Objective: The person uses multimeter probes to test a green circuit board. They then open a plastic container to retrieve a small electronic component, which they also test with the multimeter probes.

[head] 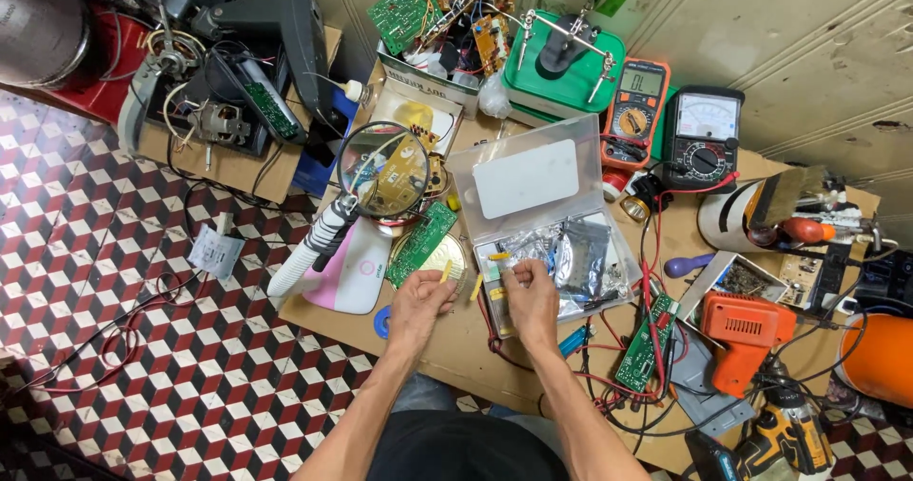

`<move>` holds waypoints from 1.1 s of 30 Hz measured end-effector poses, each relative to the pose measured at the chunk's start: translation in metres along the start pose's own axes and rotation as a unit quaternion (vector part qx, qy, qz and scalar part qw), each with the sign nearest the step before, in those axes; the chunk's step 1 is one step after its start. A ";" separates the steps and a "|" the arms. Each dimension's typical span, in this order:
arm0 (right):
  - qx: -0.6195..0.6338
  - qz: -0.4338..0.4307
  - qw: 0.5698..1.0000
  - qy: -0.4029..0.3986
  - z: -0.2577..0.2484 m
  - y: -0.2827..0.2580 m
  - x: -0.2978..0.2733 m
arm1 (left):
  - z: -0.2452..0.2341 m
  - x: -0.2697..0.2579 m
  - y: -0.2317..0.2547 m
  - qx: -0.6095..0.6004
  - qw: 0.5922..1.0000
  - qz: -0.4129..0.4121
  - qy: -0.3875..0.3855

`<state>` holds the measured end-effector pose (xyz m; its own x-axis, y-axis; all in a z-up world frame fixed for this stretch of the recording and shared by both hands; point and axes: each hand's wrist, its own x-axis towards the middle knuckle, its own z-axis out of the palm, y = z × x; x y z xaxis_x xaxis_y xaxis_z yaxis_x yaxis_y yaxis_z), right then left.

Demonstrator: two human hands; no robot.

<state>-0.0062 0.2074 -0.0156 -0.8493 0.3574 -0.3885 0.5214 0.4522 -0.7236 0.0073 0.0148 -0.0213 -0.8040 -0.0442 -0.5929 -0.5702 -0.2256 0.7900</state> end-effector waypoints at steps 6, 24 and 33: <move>0.334 0.045 0.941 0.003 -0.040 0.029 0.000 | 0.043 0.027 0.004 0.141 0.988 0.049 -0.035; 0.697 0.073 0.689 -0.184 -0.151 -0.039 -0.109 | 0.130 -0.098 0.130 -0.061 0.923 -0.061 -0.375; 0.600 0.063 0.798 0.005 -0.172 -0.052 -0.130 | 0.137 -0.114 0.141 -0.003 0.965 -0.023 -0.261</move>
<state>0.0913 0.2776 0.1706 -0.7931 0.3476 -0.5003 0.1423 -0.6929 -0.7069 -0.0050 0.1209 0.1792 -0.7548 0.4609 -0.4667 -0.6069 -0.2206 0.7636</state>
